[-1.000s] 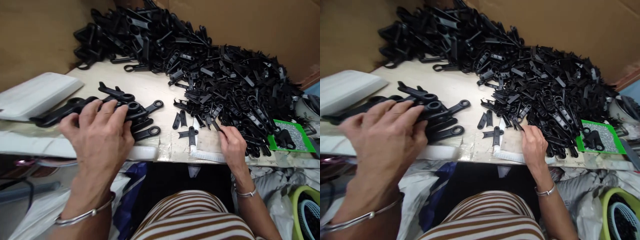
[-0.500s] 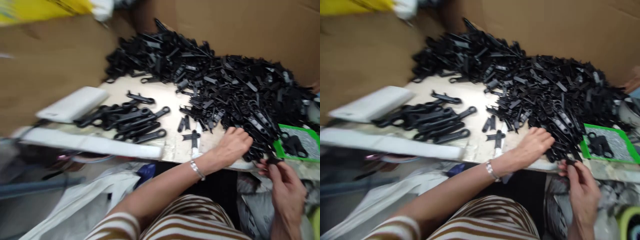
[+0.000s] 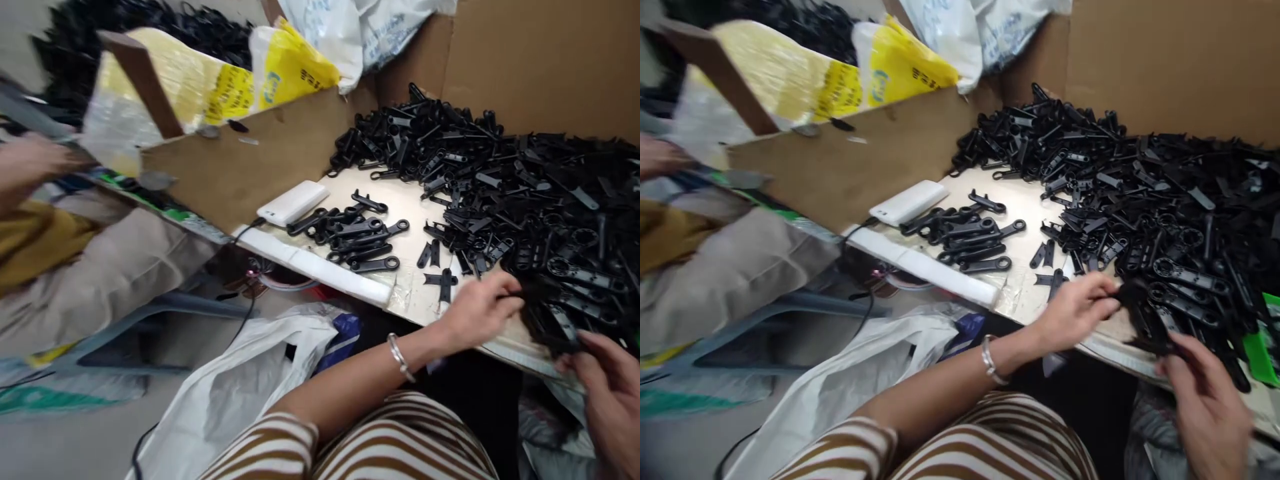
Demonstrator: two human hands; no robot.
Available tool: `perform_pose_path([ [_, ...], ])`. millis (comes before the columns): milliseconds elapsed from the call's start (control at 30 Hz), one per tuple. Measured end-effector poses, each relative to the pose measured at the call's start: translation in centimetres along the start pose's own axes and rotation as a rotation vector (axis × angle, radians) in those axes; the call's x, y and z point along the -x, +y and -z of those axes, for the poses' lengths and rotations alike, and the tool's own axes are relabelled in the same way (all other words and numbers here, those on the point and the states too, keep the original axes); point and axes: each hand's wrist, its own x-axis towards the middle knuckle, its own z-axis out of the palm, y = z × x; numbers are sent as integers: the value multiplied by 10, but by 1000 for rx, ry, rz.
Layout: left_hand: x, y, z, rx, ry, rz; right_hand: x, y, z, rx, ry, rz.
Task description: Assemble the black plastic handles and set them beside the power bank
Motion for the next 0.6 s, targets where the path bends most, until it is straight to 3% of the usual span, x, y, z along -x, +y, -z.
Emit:
perform_pose_path([
  [100, 13, -3, 19, 494, 46, 333, -6, -30, -20, -79, -155, 80],
  [200, 20, -4, 28, 678, 66, 483, -17, -58, -33, -45, -340, 221],
  [367, 28, 1, 28, 740, 62, 450, -30, -90, -47, -17, -450, 408],
  [600, 32, -2, 29, 780, -11, 424, -32, -90, -66, 46, -315, 338],
])
